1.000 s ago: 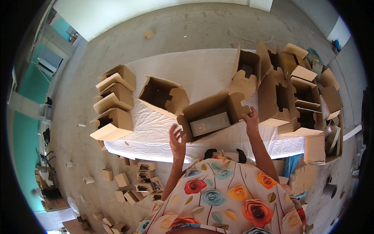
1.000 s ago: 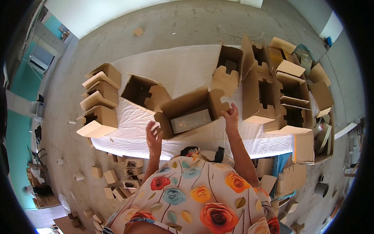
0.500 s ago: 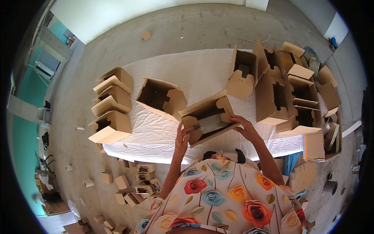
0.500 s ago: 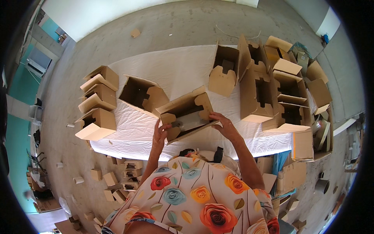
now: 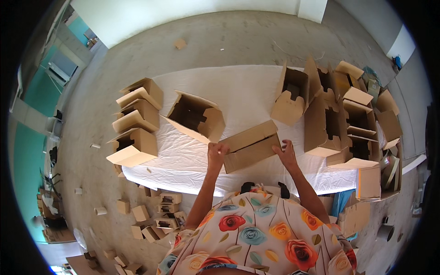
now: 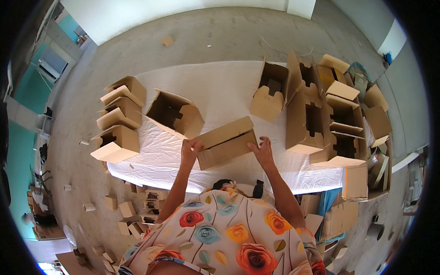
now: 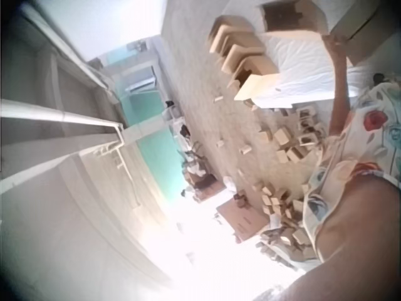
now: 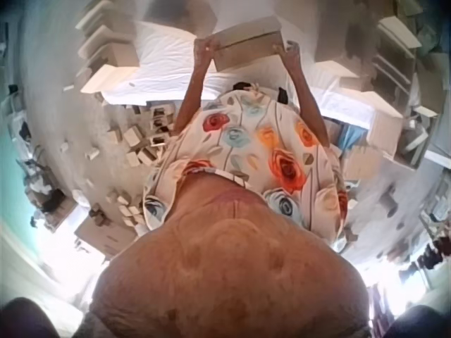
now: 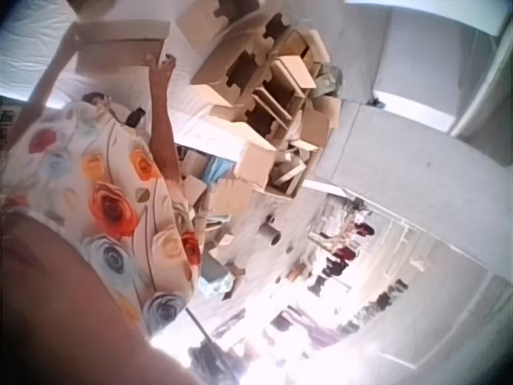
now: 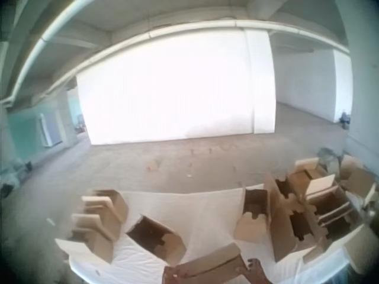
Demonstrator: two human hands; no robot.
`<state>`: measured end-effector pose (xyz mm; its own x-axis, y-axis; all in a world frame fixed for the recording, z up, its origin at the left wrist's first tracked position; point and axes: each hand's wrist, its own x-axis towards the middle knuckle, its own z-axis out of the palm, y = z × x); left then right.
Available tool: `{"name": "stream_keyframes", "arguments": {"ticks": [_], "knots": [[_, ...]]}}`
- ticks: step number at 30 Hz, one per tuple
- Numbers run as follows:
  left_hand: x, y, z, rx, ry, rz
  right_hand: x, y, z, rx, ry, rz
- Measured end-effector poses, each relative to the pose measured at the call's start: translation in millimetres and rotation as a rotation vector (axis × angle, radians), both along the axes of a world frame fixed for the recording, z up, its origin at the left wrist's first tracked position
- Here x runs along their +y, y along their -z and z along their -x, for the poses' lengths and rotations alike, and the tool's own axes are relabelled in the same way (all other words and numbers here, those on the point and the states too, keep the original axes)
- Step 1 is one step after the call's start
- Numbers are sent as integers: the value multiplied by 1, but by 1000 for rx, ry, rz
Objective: The person folds cardboard boxes by hand on a table and inserts cardboard dividers into them, repeating the process for several boxes and placing them aside.
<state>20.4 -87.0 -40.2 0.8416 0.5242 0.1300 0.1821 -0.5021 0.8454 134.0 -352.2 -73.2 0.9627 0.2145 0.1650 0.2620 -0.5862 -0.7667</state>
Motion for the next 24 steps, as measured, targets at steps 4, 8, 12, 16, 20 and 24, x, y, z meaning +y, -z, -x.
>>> {"name": "stream_keyframes", "arguments": {"ticks": [4,8,12,16,20,24], "knots": [[-10,14,3,-66,-56,110,3,-36,12,702,-27,-185],[5,14,2,23,167,113,5,-32,13,758,-34,-387],[-3,3,-4,455,275,678,-13,-27,5,663,14,-381],[-52,0,-12,490,433,888,-39,-30,-12,449,91,-281],[-115,16,-46,479,464,1015,-39,-53,-6,213,159,239],[-178,42,-74,286,513,1275,-23,-77,14,64,51,505]]}}
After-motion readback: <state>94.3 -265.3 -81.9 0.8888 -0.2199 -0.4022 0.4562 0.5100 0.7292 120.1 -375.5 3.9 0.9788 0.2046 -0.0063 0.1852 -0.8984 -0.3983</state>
